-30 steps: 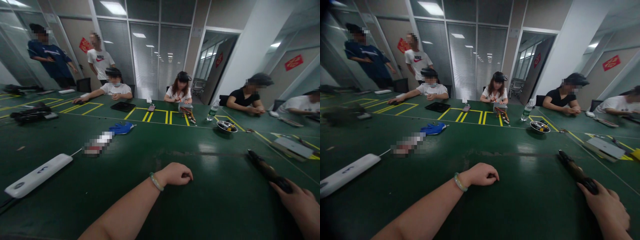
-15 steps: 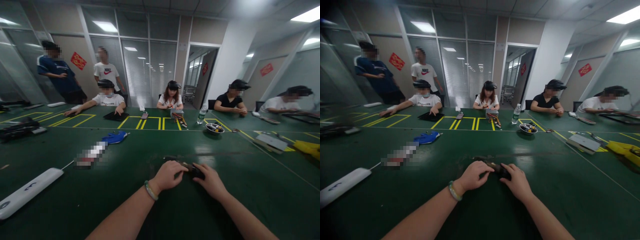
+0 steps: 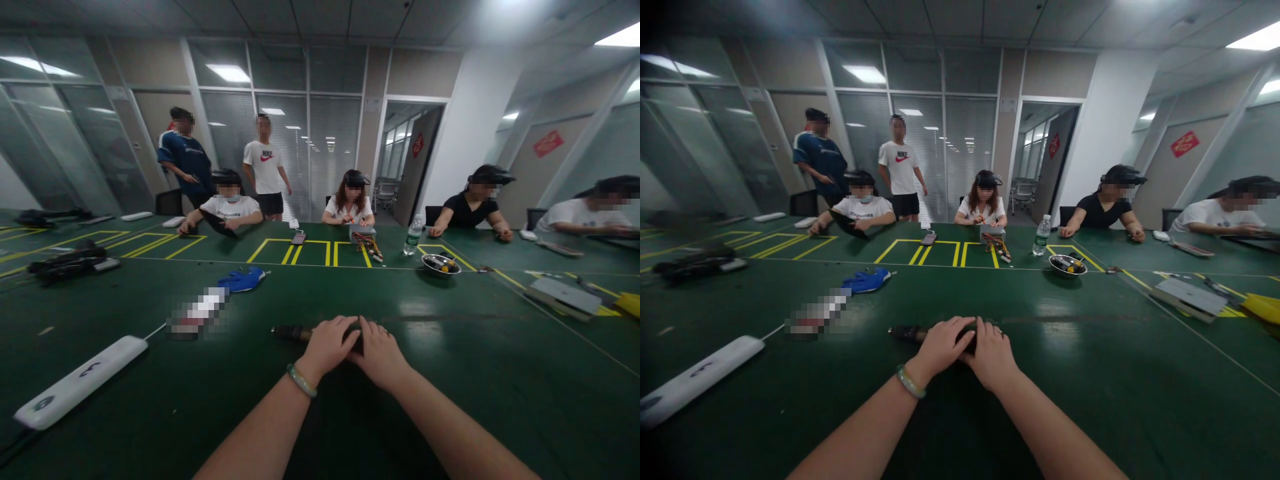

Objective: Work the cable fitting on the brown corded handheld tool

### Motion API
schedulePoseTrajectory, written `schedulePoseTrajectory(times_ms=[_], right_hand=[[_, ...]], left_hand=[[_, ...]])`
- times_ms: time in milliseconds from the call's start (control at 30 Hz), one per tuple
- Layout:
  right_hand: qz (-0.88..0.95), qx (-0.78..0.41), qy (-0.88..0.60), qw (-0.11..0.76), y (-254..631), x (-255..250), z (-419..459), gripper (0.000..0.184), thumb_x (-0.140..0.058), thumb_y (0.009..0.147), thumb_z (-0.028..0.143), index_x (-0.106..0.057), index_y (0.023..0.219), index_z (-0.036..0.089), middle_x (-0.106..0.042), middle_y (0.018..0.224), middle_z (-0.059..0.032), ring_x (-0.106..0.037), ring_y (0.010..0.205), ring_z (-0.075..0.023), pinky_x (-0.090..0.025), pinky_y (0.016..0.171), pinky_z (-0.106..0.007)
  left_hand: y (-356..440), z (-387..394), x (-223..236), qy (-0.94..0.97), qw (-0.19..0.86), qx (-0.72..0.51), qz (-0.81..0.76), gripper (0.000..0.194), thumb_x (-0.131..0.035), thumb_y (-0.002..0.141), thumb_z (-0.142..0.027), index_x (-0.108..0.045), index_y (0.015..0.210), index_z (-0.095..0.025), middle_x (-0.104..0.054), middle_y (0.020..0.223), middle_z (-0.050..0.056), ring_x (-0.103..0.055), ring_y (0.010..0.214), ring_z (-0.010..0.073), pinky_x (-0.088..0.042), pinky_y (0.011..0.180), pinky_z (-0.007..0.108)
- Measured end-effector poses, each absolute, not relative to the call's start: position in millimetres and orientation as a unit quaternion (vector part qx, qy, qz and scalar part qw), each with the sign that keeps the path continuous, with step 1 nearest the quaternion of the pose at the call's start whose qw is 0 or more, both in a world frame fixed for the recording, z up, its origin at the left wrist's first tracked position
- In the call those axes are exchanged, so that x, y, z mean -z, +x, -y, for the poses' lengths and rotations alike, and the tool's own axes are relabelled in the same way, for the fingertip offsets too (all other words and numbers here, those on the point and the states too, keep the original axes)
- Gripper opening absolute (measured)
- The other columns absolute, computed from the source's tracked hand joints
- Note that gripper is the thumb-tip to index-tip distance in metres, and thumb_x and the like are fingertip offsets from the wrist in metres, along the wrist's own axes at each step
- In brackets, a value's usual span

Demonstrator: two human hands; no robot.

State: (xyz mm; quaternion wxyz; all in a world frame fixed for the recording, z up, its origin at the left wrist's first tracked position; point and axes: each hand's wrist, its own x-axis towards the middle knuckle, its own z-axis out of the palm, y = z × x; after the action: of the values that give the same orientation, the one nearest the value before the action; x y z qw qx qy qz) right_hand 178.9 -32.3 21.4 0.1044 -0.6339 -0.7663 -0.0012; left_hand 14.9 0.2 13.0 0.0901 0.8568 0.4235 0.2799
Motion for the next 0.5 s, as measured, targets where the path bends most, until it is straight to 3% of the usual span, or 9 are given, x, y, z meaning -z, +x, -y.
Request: schedulePoseTrajectory(times_ms=[67, 167, 233, 333, 500], right_hand=[[0.726, -0.006, -0.684, 0.071, 205, -33, 48, 0.060, -0.062, 0.084, 0.050, -0.053, 0.128, 0.009, -0.054, 0.123, -0.0200, -0.055, 0.109, -0.0337, -0.043, 0.089, -0.042], [0.712, -0.052, -0.700, -0.024, 244, -41, 72, 0.046, -0.068, 0.080, 0.050, -0.063, 0.106, 0.012, -0.061, 0.107, -0.0157, -0.062, 0.095, -0.0323, -0.046, 0.080, -0.040], [0.725, -0.086, -0.680, -0.065, 258, -39, 85, 0.032, -0.069, 0.082, 0.042, -0.064, 0.099, 0.015, -0.065, 0.100, -0.0123, -0.064, 0.092, -0.0302, -0.047, 0.077, -0.038], [0.730, -0.090, -0.672, -0.084, 258, -33, 96, 0.016, -0.053, 0.094, 0.025, -0.063, 0.103, 0.017, -0.068, 0.097, -0.0103, -0.066, 0.087, -0.0258, -0.047, 0.072, -0.033], [0.746, -0.032, -0.662, -0.070, 234, -37, 94, 0.028, -0.035, 0.101, 0.021, -0.063, 0.105, 0.017, -0.068, 0.090, -0.0111, -0.067, 0.079, -0.0244, -0.046, 0.066, -0.032]], left_hand=[[16, 0, -12, 0.871, 0.087, -0.264, -0.405, 0.039, -0.042, 0.097, -0.046, -0.054, 0.129, -0.027, -0.063, 0.121, 0.003, -0.057, 0.110, 0.0214, -0.044, 0.096, 0.038], [19, 0, -12, 0.897, 0.087, -0.244, -0.359, 0.038, -0.055, 0.091, -0.048, -0.059, 0.123, -0.028, -0.063, 0.118, 0.002, -0.056, 0.111, 0.0217, -0.041, 0.098, 0.038], [21, 0, -12, 0.910, 0.086, -0.231, -0.335, 0.038, -0.061, 0.087, -0.047, -0.061, 0.121, -0.030, -0.063, 0.116, 0.001, -0.056, 0.110, 0.0214, -0.040, 0.098, 0.037], [22, -2, -12, 0.916, 0.085, -0.216, -0.328, 0.035, -0.062, 0.087, -0.043, -0.061, 0.119, -0.031, -0.063, 0.113, 0.001, -0.056, 0.108, 0.0210, -0.041, 0.095, 0.035], [23, -5, -11, 0.917, 0.080, -0.203, -0.335, 0.030, -0.061, 0.087, -0.038, -0.062, 0.117, -0.032, -0.062, 0.109, 0.000, -0.056, 0.104, 0.0206, -0.042, 0.091, 0.035]])
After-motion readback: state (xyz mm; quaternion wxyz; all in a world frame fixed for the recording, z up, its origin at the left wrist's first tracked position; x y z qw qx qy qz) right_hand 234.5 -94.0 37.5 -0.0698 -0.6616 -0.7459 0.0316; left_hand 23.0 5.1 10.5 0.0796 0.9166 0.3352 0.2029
